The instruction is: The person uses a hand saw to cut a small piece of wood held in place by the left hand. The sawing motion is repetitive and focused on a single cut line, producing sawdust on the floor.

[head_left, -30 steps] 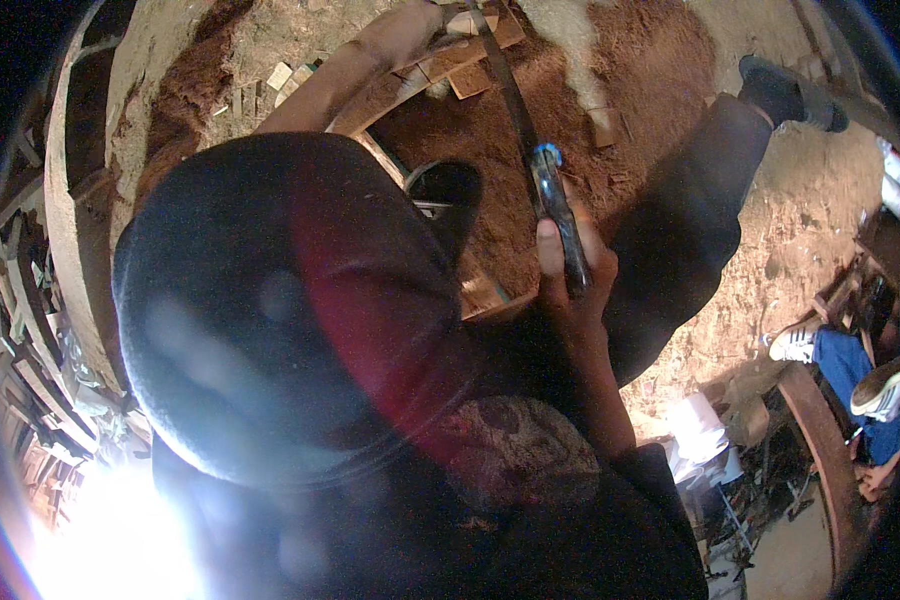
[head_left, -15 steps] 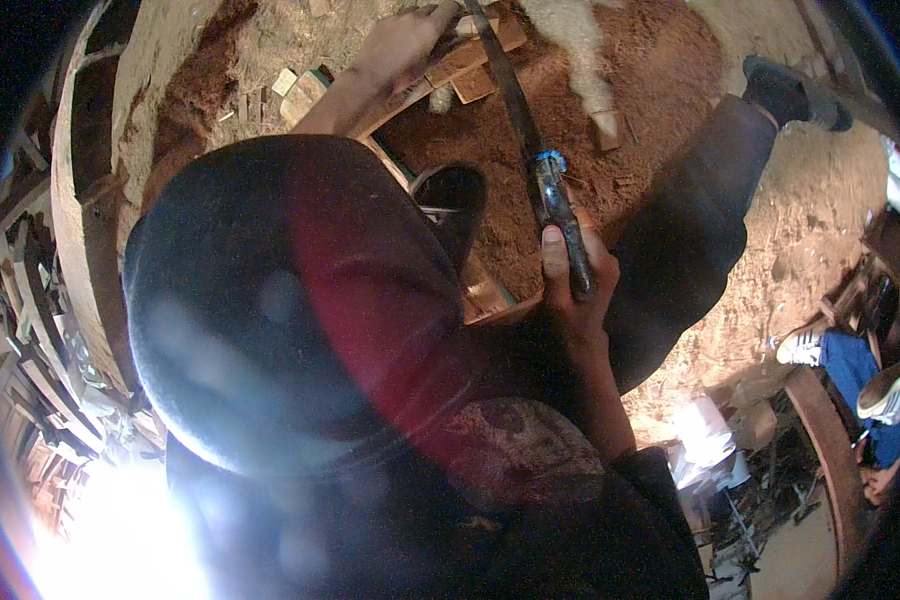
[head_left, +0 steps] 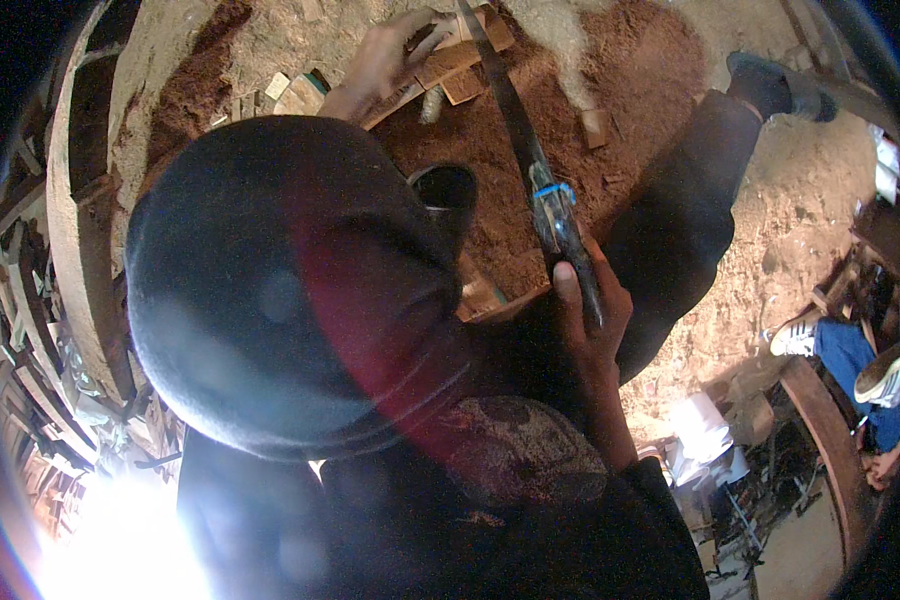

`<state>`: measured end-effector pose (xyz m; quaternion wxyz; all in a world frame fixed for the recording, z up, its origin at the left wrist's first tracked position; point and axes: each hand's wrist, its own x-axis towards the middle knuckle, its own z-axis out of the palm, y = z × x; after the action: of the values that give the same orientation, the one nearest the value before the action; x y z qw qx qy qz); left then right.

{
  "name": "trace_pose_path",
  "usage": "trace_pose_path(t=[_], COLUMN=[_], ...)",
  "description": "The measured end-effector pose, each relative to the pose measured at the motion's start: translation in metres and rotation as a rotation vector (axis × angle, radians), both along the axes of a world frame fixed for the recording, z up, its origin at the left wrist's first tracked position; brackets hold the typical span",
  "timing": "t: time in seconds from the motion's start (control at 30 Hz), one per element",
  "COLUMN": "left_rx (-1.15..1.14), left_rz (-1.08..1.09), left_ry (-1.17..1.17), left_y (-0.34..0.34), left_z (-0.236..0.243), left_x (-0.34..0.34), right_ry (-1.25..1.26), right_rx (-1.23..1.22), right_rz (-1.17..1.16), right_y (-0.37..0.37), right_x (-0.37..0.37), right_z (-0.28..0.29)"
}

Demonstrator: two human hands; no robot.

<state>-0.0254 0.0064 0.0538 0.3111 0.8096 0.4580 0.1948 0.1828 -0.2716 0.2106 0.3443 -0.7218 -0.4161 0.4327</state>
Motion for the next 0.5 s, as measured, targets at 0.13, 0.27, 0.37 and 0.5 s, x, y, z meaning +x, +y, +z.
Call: trace_pose_path(t=[0.13,0.27,0.37,0.5], left_rx=[0.048,-0.490,-0.104,0.253], left_rz=[-0.034,0.097,-0.032,-0.147], left_ry=[0.042,-0.589,-0.312,-0.021], left_y=[0.000,0.012,0.019,0.024], left_z=[0.007,-0.050,-0.057,-0.050], left_x=[0.006,-0.005,-0.007,-0.005], right_ry=[-0.034,-0.051,-0.039,-0.024], right_rx=[-0.046,-0.055,-0.089,-0.196], right_rz=[0.020,0.045,0.051,0.044], right_y=[-0.020,-0.029,-0.033,-0.044], right_x=[0.004,0.008,0.009,0.011], right_z=[0.018,0.032,0.041,0.046])
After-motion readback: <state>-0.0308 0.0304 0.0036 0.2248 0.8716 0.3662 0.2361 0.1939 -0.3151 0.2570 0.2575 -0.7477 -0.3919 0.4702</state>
